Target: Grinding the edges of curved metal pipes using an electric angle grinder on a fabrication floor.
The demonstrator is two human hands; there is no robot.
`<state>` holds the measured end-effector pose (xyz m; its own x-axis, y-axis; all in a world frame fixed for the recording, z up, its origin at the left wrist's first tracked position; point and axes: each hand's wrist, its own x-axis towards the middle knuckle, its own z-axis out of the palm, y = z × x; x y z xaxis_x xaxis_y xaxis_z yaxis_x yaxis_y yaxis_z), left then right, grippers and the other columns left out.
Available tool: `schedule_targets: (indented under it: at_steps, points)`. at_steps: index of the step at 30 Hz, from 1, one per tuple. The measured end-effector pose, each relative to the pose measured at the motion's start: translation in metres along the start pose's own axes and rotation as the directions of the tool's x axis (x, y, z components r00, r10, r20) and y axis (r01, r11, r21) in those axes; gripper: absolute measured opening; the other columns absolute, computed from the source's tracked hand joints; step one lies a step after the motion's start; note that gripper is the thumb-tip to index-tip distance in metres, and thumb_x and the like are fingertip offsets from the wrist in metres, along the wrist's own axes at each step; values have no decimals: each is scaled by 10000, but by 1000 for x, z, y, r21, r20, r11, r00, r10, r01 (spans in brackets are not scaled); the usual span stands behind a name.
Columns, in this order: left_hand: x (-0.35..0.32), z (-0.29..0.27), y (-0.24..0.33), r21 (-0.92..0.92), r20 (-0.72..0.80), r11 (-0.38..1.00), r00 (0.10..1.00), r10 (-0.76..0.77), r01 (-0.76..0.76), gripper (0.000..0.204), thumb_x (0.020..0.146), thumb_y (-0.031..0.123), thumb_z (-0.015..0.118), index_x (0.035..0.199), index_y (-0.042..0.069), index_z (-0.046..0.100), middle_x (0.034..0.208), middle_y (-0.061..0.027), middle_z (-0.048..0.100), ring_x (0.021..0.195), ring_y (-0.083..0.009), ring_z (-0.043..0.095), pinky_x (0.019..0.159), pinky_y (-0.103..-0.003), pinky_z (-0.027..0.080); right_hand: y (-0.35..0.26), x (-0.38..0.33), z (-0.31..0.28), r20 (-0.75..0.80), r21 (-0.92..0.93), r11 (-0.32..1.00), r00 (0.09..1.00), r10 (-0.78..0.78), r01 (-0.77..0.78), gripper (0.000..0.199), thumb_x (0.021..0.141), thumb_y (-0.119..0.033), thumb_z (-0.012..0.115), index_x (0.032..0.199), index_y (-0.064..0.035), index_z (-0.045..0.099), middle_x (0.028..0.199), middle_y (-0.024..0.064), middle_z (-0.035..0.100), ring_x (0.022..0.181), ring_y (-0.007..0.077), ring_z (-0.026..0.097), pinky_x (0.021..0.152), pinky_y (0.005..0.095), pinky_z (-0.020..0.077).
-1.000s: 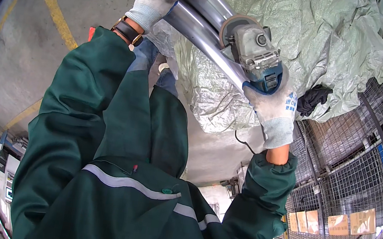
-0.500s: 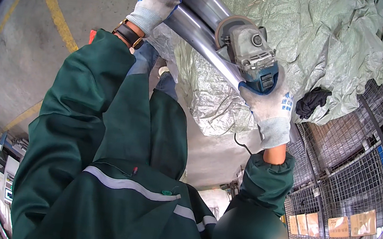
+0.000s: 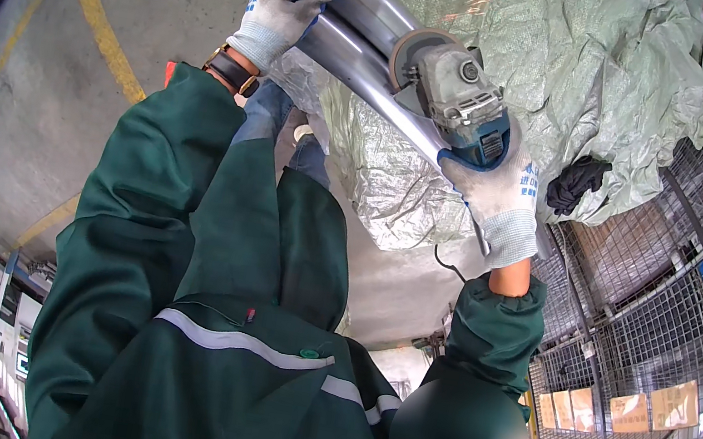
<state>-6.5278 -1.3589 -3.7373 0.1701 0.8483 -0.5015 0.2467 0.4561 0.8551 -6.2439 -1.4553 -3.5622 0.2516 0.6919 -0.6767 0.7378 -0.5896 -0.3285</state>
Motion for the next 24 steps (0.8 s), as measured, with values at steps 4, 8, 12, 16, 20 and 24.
schedule_targets:
  at_steps: [4,8,12,16,20,24]
  points:
    - [-2,1,-3,-90,-21,996,1000,4,-6,454,863,-145,538,1306,-56,578,1083,-110,715,879,-115,651,799,-209,529,17,-1,-1,22,-7,1000,999,24,-24,786,596,-294,816,1299,-41,571,1013,173,729,809,309,710,724,378,575]
    - [1,-1,-19,-115,-44,992,998,45,-50,419,864,-128,556,1275,-60,600,1082,-98,722,870,-111,649,815,-213,529,34,-3,-2,19,-2,999,999,36,-36,782,592,-296,820,1291,-39,578,1026,173,729,813,312,710,738,382,576]
    - [6,-7,-31,69,-61,989,989,134,-130,366,865,-104,579,1224,-61,632,1068,-75,731,872,-104,646,838,-215,525,12,3,2,11,31,995,995,-100,100,780,626,-221,830,1322,1,555,1025,175,724,821,255,694,721,335,574]
    - [2,-8,-20,87,-40,986,989,143,-139,350,870,-102,576,1212,-61,641,1064,-64,735,883,-98,643,853,-212,520,-2,2,3,0,-35,998,998,-60,60,790,624,-207,831,1332,-1,546,1031,181,722,829,268,699,726,347,577]
    - [3,-8,-21,114,-65,977,979,191,-183,328,845,-35,653,1173,-40,667,1004,-68,749,844,-118,661,807,-236,536,11,-4,-1,8,-45,999,1000,-26,27,803,623,-207,832,1341,-5,536,1038,185,721,838,284,704,733,358,580]
    - [4,-9,-27,118,-76,972,974,214,-204,328,833,-2,690,1159,-30,677,977,-71,756,827,-130,673,787,-249,544,15,-4,-1,14,-30,999,1000,-26,27,815,623,-215,835,1350,-10,529,1044,189,720,843,298,707,737,367,582]
